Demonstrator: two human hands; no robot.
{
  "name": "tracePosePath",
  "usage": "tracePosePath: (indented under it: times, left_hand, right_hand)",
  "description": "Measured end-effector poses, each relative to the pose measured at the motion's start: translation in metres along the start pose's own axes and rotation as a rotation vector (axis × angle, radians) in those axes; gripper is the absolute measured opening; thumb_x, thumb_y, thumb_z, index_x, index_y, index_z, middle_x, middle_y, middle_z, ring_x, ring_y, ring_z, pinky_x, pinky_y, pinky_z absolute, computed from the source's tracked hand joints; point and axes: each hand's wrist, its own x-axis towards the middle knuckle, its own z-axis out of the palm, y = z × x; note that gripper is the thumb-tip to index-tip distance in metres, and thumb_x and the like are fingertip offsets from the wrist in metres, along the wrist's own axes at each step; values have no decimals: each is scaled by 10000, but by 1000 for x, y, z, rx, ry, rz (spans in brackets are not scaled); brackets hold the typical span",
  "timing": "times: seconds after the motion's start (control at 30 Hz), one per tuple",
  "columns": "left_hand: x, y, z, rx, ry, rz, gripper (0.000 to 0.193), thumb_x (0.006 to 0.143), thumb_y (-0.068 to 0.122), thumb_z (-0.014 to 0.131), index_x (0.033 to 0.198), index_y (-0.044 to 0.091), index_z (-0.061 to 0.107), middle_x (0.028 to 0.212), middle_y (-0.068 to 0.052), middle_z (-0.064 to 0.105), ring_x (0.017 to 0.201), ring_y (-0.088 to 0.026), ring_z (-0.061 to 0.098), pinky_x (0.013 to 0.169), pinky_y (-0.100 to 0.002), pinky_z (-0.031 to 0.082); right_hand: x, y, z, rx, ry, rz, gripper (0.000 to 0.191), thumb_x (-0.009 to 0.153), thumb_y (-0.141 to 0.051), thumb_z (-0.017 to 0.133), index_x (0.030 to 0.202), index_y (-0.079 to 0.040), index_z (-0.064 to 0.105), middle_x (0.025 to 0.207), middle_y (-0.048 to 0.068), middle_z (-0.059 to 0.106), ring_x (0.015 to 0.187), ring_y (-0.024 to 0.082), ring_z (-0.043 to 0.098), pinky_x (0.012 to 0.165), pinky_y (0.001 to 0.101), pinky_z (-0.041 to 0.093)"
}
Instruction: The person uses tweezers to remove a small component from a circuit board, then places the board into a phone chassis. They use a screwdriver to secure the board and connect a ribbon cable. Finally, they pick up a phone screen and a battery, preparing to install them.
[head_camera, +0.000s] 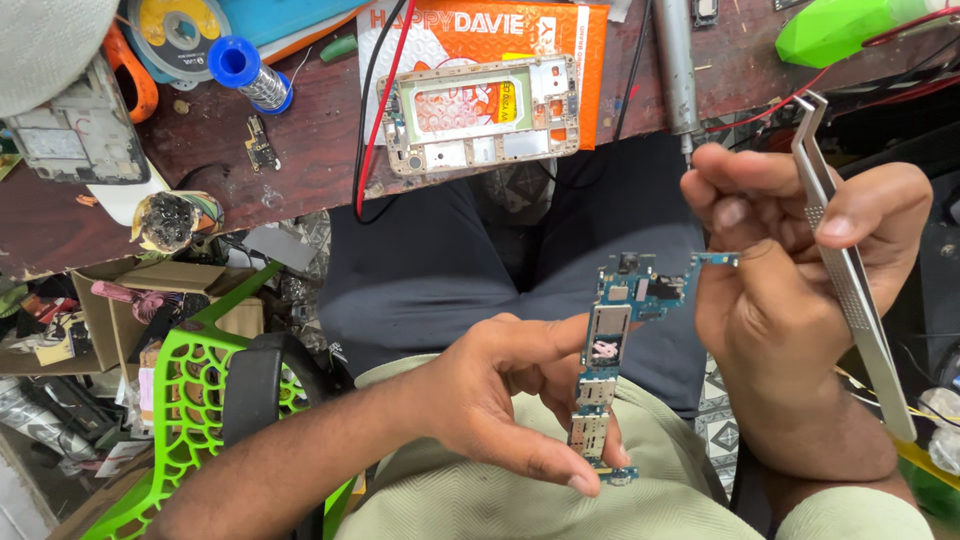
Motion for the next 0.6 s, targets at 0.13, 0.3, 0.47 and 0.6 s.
tracePosePath:
  times: [0.13, 0.3, 0.47, 0.6]
  left_hand:
    - [-1, 0, 0, -38, 18, -18, 955, 985, 21, 832, 1702, 15, 202, 1085, -166, 759, 1011, -175, 764, 947, -301, 632]
    - [-3, 0, 0, -44, 27, -28, 969, 981, 12, 829, 1705, 13, 185, 1100, -163, 755, 1016, -162, 755, 946, -295, 626]
    - [-3, -1, 1, -57, 35, -22, 969, 977, 10, 831, 1704, 10, 190, 1099, -158, 752, 1009, -155, 753, 937, -293, 626]
    - [-3, -1, 1, -74, 35, -24, 970, 980, 9, 831, 1706, 9, 188, 1100, -158, 750, 1017, -157, 753, 939, -292, 627]
  right_hand:
    - [-1, -2, 3, 11, 15, 10, 284, 1181, -101, 631, 1117, -124, 356, 991, 204, 677, 671, 167, 605, 627, 292, 530]
    - [3, -3, 7, 29, 62, 20, 303, 1169, -96, 626, 1109, -128, 331, 1003, 236, 694, 580, 147, 561, 562, 279, 479]
    - [4, -6, 9, 36, 118, 74, 322, 1157, -92, 622, 1101, -133, 307, 1015, 268, 712, 488, 127, 517, 497, 265, 427]
    - [0, -7, 6, -58, 65, 86, 324, 1146, -93, 622, 1096, -129, 304, 995, 261, 720, 555, 126, 545, 491, 250, 424]
